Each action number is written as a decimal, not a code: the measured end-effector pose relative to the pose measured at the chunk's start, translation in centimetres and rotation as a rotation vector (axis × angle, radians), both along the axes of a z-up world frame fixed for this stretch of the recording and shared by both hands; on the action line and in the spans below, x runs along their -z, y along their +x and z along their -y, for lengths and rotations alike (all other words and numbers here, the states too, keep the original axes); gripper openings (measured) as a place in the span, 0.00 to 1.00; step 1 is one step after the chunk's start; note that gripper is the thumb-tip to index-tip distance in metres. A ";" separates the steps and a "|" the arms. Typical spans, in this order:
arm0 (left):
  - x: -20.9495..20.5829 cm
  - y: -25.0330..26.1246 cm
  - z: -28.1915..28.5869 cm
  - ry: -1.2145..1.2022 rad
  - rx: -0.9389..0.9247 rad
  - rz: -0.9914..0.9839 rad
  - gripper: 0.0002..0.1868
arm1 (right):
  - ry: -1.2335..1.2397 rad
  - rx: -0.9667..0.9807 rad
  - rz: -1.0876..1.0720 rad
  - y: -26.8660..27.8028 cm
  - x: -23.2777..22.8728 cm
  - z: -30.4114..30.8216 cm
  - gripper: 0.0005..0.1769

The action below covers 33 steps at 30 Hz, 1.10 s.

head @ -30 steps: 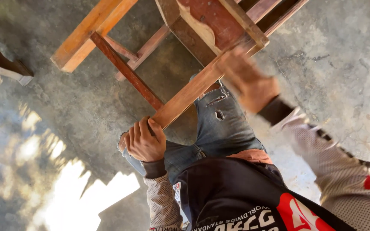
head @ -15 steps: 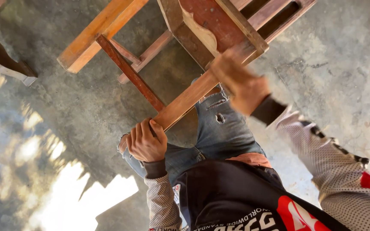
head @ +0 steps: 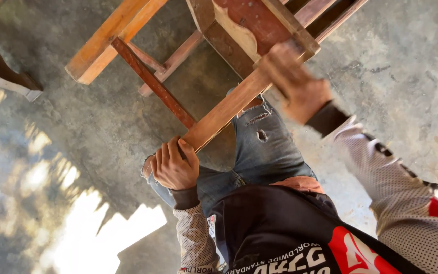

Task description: Sanding a wooden chair frame with sandpaper to smooth the surface.

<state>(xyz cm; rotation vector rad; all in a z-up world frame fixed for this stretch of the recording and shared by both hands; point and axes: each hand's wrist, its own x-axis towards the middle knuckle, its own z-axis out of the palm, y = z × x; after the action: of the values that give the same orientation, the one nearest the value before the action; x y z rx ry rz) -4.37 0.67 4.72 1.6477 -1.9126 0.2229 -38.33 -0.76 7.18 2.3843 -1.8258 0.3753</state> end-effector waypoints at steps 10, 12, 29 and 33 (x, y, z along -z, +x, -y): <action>2.4 1.1 0.5 -0.158 0.011 0.061 0.17 | -0.253 0.053 0.032 0.3 2.8 -0.6 0.29; 2.1 0.8 0.6 -0.171 0.014 0.066 0.18 | -0.295 0.075 -0.059 -3.2 4.6 0.5 0.34; 2.4 1.1 0.5 -0.171 0.018 0.077 0.18 | -0.306 -0.044 -0.003 -1.4 2.1 0.8 0.30; 3.2 1.2 0.7 -0.170 0.005 0.066 0.16 | -0.252 -0.056 0.132 4.7 2.5 -0.7 0.32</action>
<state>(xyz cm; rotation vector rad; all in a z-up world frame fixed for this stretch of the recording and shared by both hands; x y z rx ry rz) -3.12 0.01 1.49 1.5400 -1.8898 0.4303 -33.68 -0.08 4.72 2.2880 -1.6502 0.7373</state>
